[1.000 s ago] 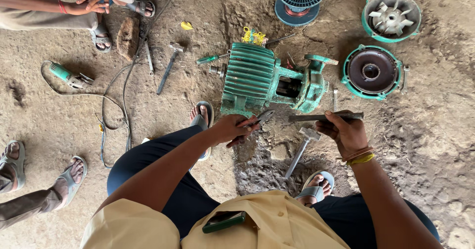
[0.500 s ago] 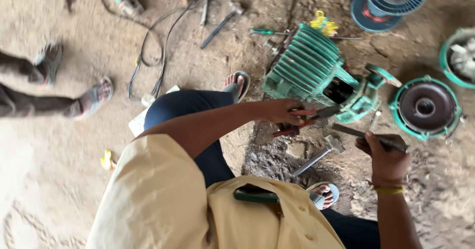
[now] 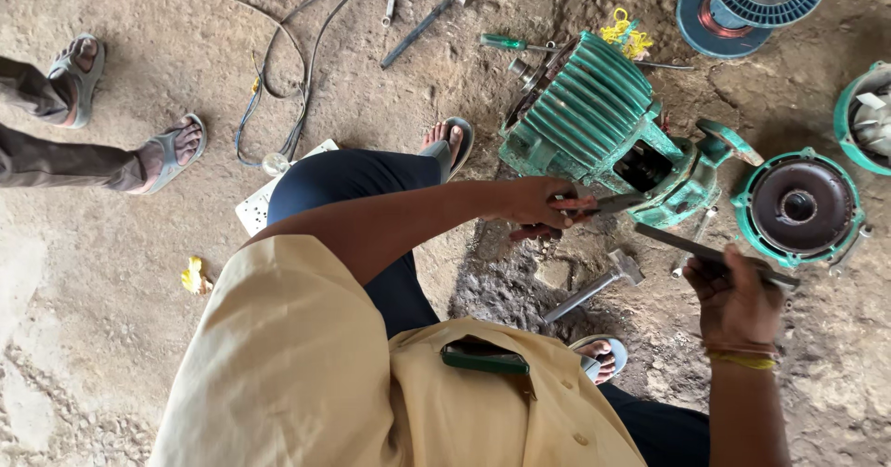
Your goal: The person uses pliers and a chisel to adjust parts on an electric motor before using an angle grinder to cut or grind a metal component while sitting on the ground.
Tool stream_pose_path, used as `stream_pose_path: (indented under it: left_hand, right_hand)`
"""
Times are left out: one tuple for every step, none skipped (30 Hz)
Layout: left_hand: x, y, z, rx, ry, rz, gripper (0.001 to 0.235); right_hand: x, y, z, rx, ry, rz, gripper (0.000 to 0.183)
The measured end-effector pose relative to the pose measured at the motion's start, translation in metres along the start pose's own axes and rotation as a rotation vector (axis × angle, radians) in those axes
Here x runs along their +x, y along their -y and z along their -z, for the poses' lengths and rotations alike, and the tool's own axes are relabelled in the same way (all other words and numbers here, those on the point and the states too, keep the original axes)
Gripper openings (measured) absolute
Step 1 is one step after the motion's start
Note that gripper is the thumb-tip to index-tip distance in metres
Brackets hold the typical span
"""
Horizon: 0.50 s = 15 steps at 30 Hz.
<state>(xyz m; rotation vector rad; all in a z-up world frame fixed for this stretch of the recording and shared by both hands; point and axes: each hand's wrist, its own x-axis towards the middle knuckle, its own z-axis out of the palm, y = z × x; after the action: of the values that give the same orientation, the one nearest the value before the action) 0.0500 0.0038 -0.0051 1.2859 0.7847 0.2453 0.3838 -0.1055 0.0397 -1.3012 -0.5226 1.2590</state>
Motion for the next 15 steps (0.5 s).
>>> stream_pose_path:
  left_hand:
    - [-0.001,0.000,0.001,-0.026,0.011,-0.027,0.049]
    - [-0.003,0.000,0.002,-0.052,0.023,-0.054,0.048]
    - [-0.003,-0.001,0.003,-0.078,0.034,-0.081,0.048]
    - [-0.003,-0.002,0.002,-0.035,0.030,-0.045,0.048]
    - [-0.003,-0.003,0.001,0.007,0.025,-0.009,0.047]
    - [-0.002,-0.004,0.001,0.048,0.019,0.027,0.047]
    - [-0.001,-0.003,0.000,0.127,0.020,0.046,0.048]
    - [0.001,-0.002,0.000,0.205,0.022,0.064,0.048]
    - [0.002,0.000,-0.001,0.284,0.024,0.082,0.049]
    - [0.003,0.002,-0.001,0.289,0.021,0.098,0.049]
    - [0.004,0.005,0.000,0.296,0.018,0.113,0.048]
    - [0.004,0.008,0.001,0.303,0.016,0.128,0.047]
    - [0.003,0.011,0.001,0.334,0.010,0.131,0.046]
    - [0.001,0.013,0.001,0.365,0.005,0.134,0.045]
    - [0.001,0.012,0.003,0.405,0.002,0.133,0.044]
  right_hand:
    - [0.002,-0.006,-0.003,-0.073,-0.029,0.032,0.017]
    - [0.004,-0.010,-0.005,-0.145,-0.059,0.063,0.017]
    - [0.006,-0.014,-0.006,-0.200,-0.060,0.075,0.016]
    - [0.006,-0.018,-0.007,-0.254,-0.061,0.087,0.015]
    - [0.006,-0.020,-0.008,-0.310,-0.059,0.097,0.015]
    - [0.006,-0.020,-0.007,-0.243,-0.026,0.062,0.014]
    - [0.005,-0.019,-0.006,-0.178,0.008,0.024,0.013]
    - [0.004,-0.016,-0.005,-0.113,0.042,-0.013,0.012]
    - [0.003,-0.014,-0.003,-0.041,0.066,-0.038,0.012]
    - [0.001,-0.011,-0.001,0.031,0.090,-0.063,0.013]
    - [0.001,-0.009,0.000,0.105,0.113,-0.087,0.014]
    - [0.000,-0.009,0.001,0.087,0.111,-0.083,0.013]
    - [0.001,-0.009,0.001,0.071,0.107,-0.075,0.012]
    - [0.001,-0.010,0.002,0.055,0.103,-0.068,0.011]
    - [0.002,-0.012,0.001,-0.036,0.075,-0.038,0.012]
